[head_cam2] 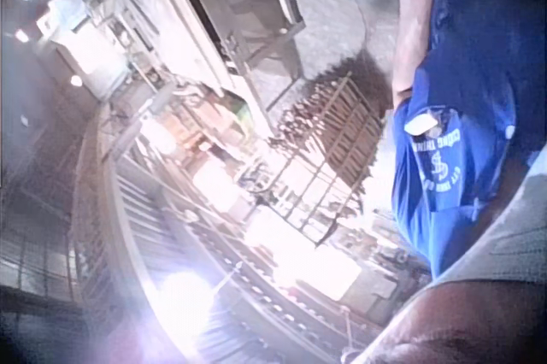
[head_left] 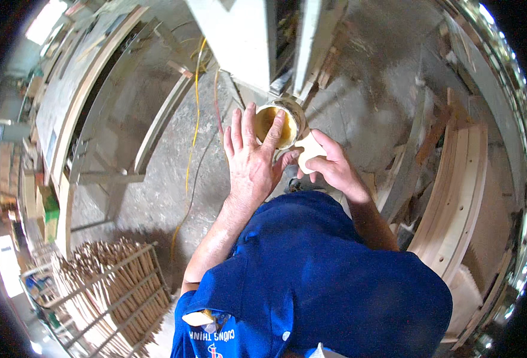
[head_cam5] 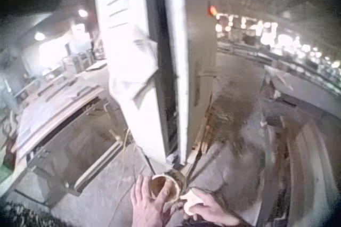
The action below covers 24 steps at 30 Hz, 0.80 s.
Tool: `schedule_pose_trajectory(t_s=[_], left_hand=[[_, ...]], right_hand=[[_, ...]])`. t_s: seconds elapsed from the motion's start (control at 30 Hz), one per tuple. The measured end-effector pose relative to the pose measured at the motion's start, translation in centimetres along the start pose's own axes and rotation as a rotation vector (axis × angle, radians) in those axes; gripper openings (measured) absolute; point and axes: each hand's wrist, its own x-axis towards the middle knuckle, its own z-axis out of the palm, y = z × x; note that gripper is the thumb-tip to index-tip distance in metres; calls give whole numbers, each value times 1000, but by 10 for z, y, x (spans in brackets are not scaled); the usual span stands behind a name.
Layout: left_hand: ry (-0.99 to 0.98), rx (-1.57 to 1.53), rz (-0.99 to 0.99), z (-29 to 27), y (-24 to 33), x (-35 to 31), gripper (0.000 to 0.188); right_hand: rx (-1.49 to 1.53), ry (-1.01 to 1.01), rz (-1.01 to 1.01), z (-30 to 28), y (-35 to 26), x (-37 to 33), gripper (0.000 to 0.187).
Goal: The person picks up a wooden cup containing a yellowish liquid, pours additional liquid from two plastic bottles into it, and then uses a power drill with a mixing attachment to stir the contents. The person then wipes the cup with a cloth and places it on a wooden rack.
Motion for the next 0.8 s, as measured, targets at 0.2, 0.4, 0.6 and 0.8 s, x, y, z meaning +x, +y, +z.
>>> schedule_pose_trajectory(t_s=[0.2,0.4,0.6,0.8], left_hand=[[153,-12,-74,-16,-36,-29,60],[452,-352,-296,-33,-72,-81,21],[662,-890,-764,-49,-124,-171,31],[678,-909,-931,-79,-138,-248,20]], right_hand=[[8,-135,44,32,-16,30,52],[-27,-218,15,64,-18,59,52],[10,-318,86,110,-12,83,55],[-12,-376,103,177,-6,91,59]])
